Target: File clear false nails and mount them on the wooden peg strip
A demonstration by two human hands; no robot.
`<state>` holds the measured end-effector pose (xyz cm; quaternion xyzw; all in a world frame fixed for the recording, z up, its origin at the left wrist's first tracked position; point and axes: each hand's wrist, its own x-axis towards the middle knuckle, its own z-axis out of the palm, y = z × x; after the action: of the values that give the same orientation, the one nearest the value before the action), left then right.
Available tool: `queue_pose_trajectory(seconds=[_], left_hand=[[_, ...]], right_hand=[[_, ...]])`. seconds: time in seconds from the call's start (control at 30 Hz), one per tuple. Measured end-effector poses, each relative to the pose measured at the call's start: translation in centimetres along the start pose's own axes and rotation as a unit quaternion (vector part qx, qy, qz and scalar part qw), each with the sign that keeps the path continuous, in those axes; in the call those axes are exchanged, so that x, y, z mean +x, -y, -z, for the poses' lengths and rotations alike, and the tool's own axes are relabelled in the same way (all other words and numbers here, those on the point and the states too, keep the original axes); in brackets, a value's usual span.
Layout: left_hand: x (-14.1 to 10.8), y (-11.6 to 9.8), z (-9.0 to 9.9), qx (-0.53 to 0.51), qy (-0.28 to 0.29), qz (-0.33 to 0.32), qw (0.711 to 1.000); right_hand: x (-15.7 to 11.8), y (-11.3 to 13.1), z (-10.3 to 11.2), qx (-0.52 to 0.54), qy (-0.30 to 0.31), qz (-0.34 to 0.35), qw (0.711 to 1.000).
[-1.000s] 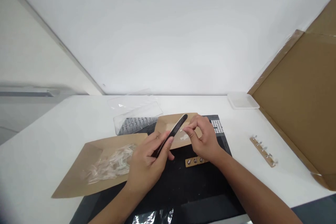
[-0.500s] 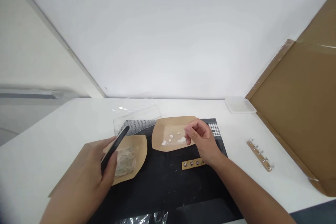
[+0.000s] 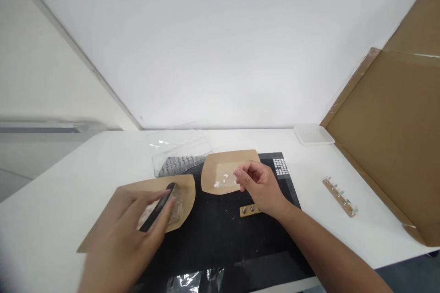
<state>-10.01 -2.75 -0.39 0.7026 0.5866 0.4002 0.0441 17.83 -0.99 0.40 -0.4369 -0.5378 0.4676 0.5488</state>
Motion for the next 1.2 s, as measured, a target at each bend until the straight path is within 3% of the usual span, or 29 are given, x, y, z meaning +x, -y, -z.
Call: queue_pose_trajectory(seconds=[0.07,0.17,0.3,0.57,0.77,0.87,1.03,1.2], left_hand=[[0.8,-2.7,-0.9,-0.083,0.069,-0.009,0.994],[2.3,-6.3,-2.2,-0.218,0.160,0.006,0.963],[4.1,-8.3,-3.5,-0.268,0.207,-0.004,0.941],[4.0,-7.1,-5.1,-0.379,0.223,0.079,0.895],[3.7,-6.7,-5.0,-0.415,0.223,0.079,0.879],[3.9,-6.5,-4.8,-0.392,0.216,0.036,0.893],[4.4,-5.9,-4.1,-0.323,0.190,-0.110,0.920],[5.0,-5.7,-3.5,-0.266,0.158,-0.204,0.929]], right_hand=[[-0.3,0.1,-0.3,-0.022,-0.005,0.001,1.000],[-0.6,0.2,-0.6,-0.048,-0.021,0.017,0.998],[-0.9,0.2,-0.8,-0.074,-0.036,0.044,0.996],[-1.0,-0.8,-0.8,-0.075,-0.040,0.047,0.995],[-1.3,-0.9,-1.0,-0.087,-0.033,0.036,0.995],[-1.5,-0.7,-1.2,-0.097,-0.028,0.041,0.994],[-1.5,-0.2,-1.2,-0.173,-0.025,0.103,0.979],[-1.3,0.2,-1.1,-0.224,-0.002,0.131,0.966]])
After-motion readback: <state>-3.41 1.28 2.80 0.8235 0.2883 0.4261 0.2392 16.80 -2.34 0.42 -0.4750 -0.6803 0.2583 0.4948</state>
